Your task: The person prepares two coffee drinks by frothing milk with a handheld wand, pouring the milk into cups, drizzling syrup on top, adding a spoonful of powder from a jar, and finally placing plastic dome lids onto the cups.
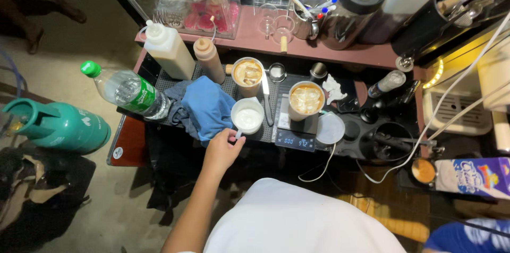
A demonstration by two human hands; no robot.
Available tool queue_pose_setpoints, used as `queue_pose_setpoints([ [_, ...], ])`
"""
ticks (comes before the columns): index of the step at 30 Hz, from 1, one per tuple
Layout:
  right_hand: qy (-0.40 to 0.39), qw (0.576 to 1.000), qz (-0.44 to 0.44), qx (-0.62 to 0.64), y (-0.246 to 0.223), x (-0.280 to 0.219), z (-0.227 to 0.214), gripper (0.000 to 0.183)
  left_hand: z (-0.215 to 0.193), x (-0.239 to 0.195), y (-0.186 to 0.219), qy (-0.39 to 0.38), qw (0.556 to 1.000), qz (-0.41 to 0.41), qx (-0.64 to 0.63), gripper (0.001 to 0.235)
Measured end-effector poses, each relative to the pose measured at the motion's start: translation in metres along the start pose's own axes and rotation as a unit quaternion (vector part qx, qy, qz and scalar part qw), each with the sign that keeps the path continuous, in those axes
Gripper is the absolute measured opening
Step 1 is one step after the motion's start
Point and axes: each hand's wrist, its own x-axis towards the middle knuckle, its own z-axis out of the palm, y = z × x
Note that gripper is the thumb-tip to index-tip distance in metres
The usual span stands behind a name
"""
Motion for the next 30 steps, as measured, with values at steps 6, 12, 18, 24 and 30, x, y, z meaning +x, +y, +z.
queue_pose_setpoints([
  [6, -0.420, 0.793, 0.278, 0.344, -0.112, -0.147, 0.079, 0.030, -0.010, 0.016, -0.011, -0.101, 0.995, 0.027, -0.009, 0.025],
  [12, -0.263, 0.914, 0.272, 0.145, -0.030, -0.203, 0.297, 0.031, 0.016, 0.014, -0.027, -0.179, 0.982, 0.021, -0.062, 0.023],
  [18, -0.141, 0.936, 0.308, 0.095, 0.014, -0.222, 0.384, 0.027, 0.034, -0.003, -0.035, -0.306, 0.874, -0.052, -0.373, 0.053],
  [24, -0.103, 0.919, 0.337, 0.178, 0.018, -0.218, 0.377, 0.023, -0.006, -0.012, -0.056, -0.429, 0.824, -0.078, -0.362, 0.041],
  [30, 0.045, 0.963, 0.230, 0.134, -0.012, -0.150, 0.297, 0.037, -0.058, 0.010, -0.066, -0.431, 0.866, -0.004, -0.253, 0.027],
])
